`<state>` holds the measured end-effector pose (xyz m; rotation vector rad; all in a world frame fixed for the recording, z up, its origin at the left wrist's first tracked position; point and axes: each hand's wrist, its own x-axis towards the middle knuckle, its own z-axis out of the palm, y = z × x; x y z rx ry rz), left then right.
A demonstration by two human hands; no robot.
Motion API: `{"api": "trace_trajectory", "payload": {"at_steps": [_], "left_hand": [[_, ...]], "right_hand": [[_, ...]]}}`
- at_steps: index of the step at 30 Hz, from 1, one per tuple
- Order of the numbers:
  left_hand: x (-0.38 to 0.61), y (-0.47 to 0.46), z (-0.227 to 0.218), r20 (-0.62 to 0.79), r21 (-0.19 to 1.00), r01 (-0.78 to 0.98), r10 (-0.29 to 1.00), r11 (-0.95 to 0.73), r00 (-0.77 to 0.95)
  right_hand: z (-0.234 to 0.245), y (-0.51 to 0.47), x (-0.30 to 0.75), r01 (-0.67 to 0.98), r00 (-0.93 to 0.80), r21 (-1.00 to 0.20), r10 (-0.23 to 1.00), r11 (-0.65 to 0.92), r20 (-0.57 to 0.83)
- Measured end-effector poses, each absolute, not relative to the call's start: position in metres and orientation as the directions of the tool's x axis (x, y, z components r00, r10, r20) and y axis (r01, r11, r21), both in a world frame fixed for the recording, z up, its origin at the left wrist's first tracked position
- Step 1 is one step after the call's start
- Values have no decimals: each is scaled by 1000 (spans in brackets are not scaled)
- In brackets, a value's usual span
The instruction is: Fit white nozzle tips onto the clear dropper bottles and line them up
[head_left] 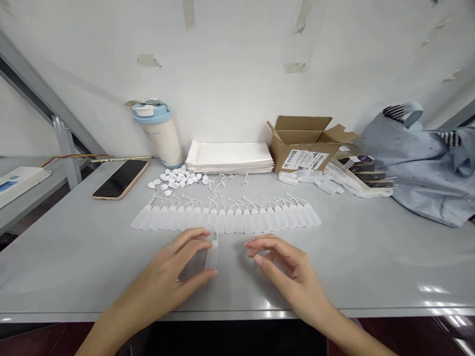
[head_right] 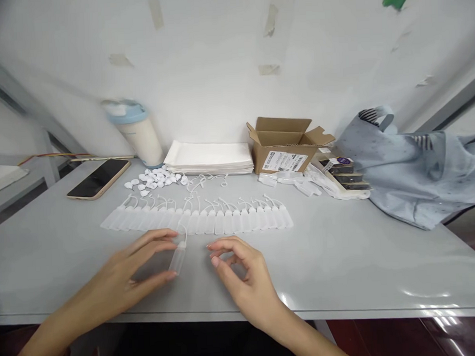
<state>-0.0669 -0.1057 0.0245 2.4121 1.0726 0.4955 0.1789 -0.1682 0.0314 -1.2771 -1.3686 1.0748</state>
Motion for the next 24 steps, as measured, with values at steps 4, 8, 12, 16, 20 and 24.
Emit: {"api": "trace_trajectory", "payload": {"at_steps": [4, 8, 12, 16, 20, 24], "left_hand": [[-67, -91, 38, 293, 440, 633, 769, -636, 568], [-56, -52, 57, 279, 368, 646, 742, -669, 609], [-35, 2, 64, 240, 309, 674, 741, -671, 627], [-14, 38, 54, 212, 251, 688, 732, -681, 647], [-6, 40, 41, 207, 217, 672, 706, -708, 677], [-6, 28, 34, 185, 195, 681, 708, -706, 681]], "right_hand": [[50, -155, 204, 315, 74, -941, 985, 123, 153], [69, -117, 243, 643, 128, -758, 959, 114, 253], [66, -61, 284, 754, 182, -651, 927, 83, 328], [44, -31, 317, 843, 239, -537, 887, 12, 395], [26, -32, 334, 903, 180, -430, 902, 8, 393], [20, -32, 336, 931, 66, -357, 926, 77, 371]]}}
